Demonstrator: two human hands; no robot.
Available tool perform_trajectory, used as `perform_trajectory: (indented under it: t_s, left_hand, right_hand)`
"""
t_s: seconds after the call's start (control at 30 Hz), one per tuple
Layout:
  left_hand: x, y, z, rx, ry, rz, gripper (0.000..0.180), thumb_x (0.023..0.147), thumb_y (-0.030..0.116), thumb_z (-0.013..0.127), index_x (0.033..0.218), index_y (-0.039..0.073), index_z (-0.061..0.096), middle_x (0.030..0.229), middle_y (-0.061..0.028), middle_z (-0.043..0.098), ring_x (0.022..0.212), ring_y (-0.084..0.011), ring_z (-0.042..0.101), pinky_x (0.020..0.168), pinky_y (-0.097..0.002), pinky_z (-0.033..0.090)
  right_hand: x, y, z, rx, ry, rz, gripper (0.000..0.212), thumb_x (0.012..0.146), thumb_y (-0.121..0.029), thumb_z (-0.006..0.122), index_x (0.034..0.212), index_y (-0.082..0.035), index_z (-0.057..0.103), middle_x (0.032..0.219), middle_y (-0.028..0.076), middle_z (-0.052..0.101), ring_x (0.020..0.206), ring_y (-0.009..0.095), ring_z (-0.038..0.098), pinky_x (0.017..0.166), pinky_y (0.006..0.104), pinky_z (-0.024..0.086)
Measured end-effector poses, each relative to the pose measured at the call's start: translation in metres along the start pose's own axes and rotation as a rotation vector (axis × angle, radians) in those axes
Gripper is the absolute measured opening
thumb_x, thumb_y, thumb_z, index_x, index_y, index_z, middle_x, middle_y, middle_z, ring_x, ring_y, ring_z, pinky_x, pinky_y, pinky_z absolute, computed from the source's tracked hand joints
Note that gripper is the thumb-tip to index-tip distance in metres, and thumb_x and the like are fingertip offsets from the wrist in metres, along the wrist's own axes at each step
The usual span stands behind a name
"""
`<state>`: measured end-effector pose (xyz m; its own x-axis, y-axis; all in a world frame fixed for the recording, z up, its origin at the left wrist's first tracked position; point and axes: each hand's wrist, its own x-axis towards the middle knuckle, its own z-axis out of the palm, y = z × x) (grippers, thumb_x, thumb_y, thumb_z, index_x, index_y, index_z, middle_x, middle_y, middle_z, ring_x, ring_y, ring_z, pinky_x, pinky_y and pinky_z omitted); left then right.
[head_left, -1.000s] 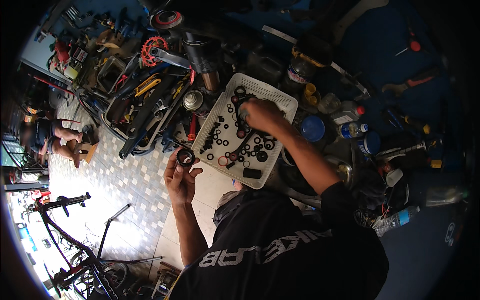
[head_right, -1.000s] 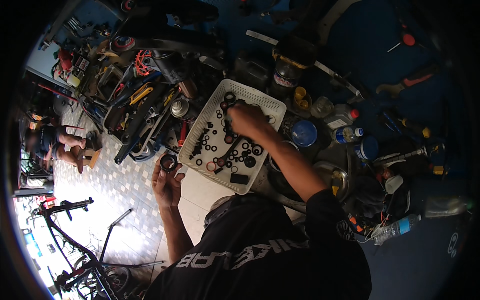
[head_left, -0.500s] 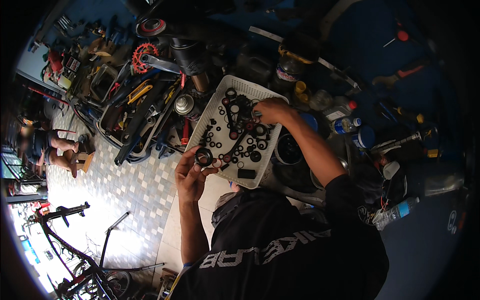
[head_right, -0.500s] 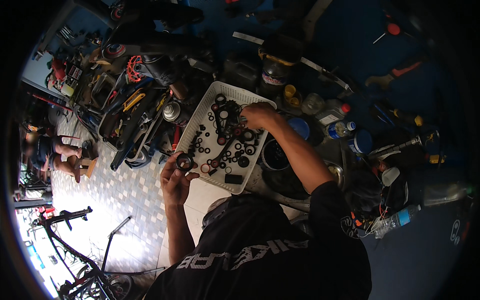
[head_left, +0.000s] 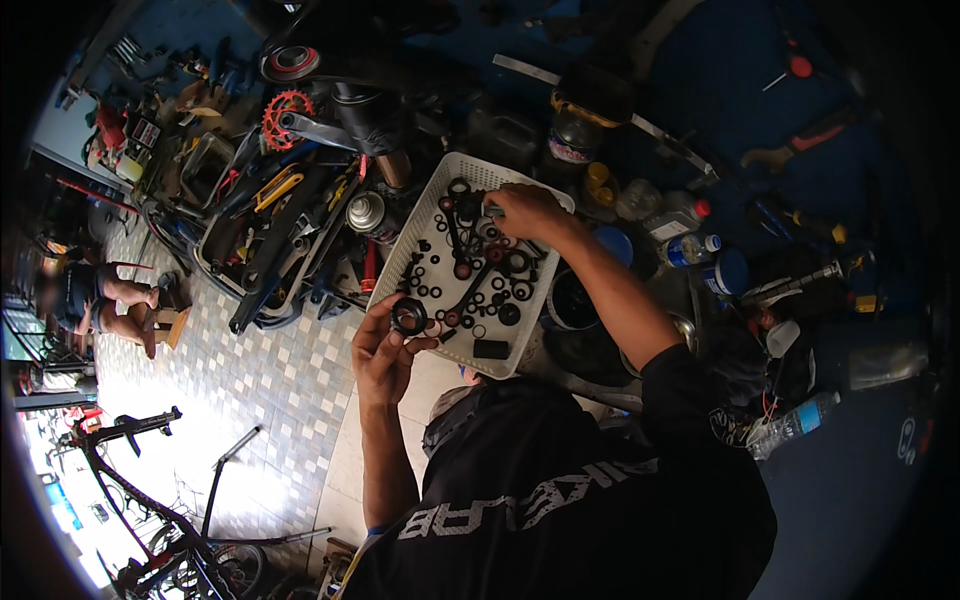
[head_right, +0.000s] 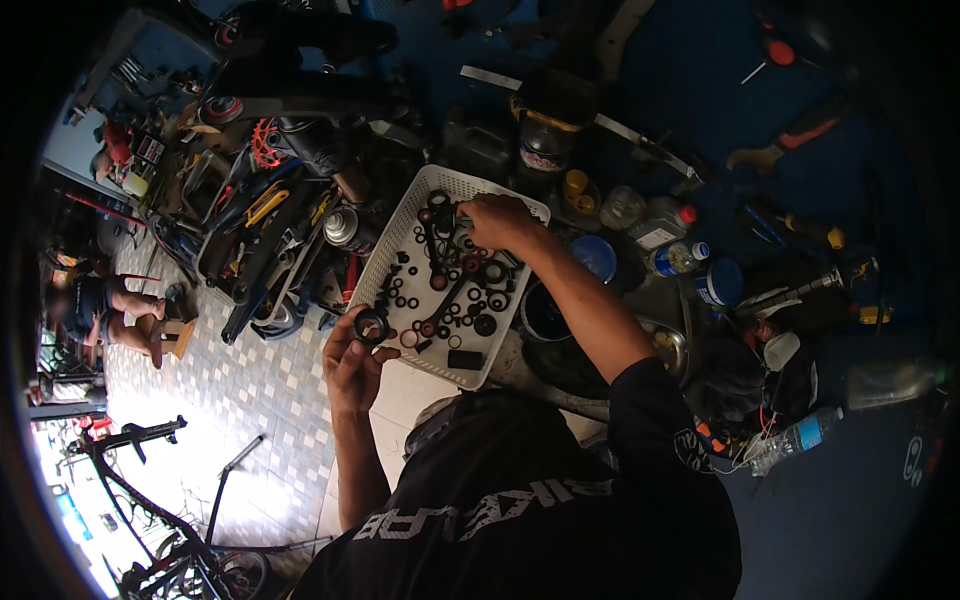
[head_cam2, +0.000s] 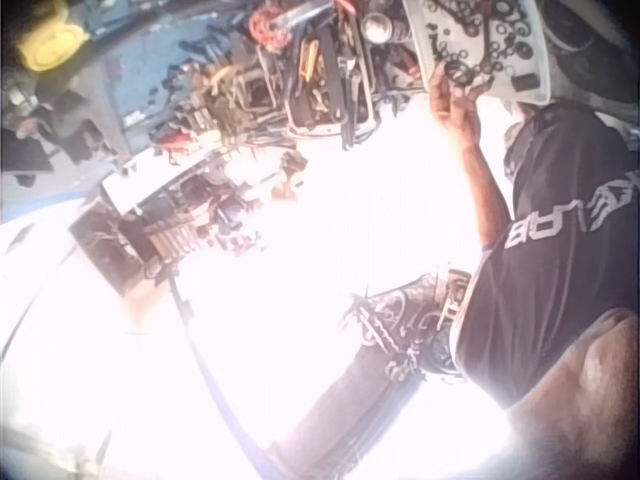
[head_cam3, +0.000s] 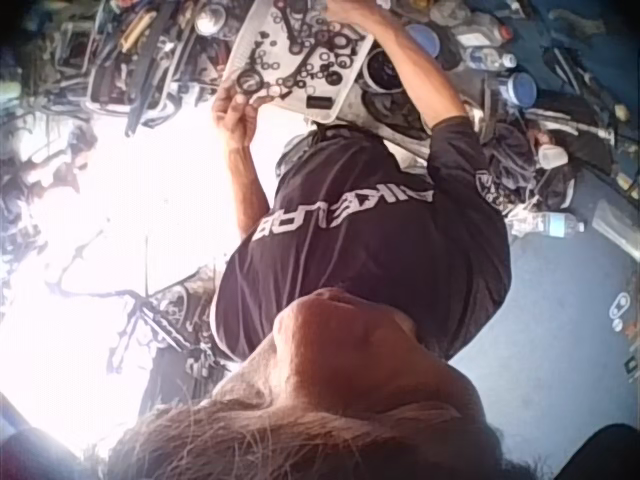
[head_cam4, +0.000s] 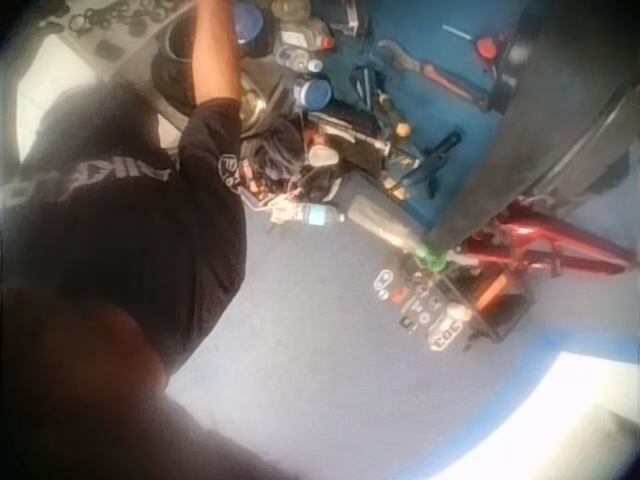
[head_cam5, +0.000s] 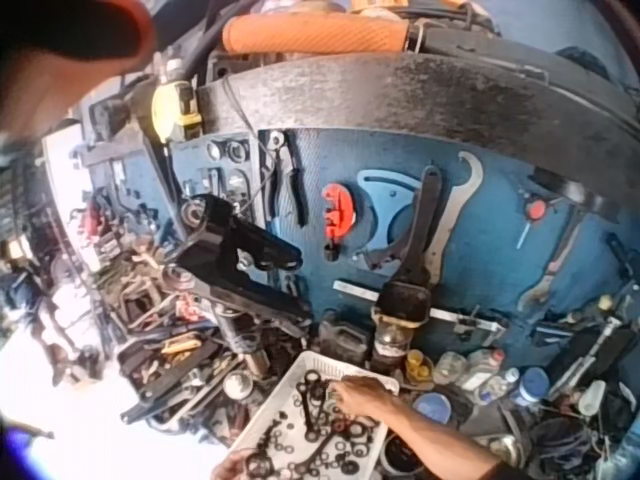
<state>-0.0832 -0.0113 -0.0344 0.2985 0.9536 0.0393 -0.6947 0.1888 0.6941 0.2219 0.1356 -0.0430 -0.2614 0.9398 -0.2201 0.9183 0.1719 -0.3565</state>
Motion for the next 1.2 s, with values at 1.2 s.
perform_trajectory:
  t_s: [1.2]
  left_hand:
    - [0.003, 0.026, -0.031, 0.011, 0.026, 0.123, 0.056, 0.097, 0.013, 0.063, 0.145, -0.005, 0.041, 0.13, -0.0205, 0.061, 0.114, -0.0347, 0.067, 0.086, -0.0446, 0.065]
  right_hand:
    - [-0.035, -0.073, 0.037, -0.106, -0.175, -0.232, 0.034, 0.078, -0.007, 0.063, 0.111, -0.012, 0.072, 0.101, 0.013, 0.074, 0.098, 0.031, 0.073, 0.081, 0.0451, 0.059]
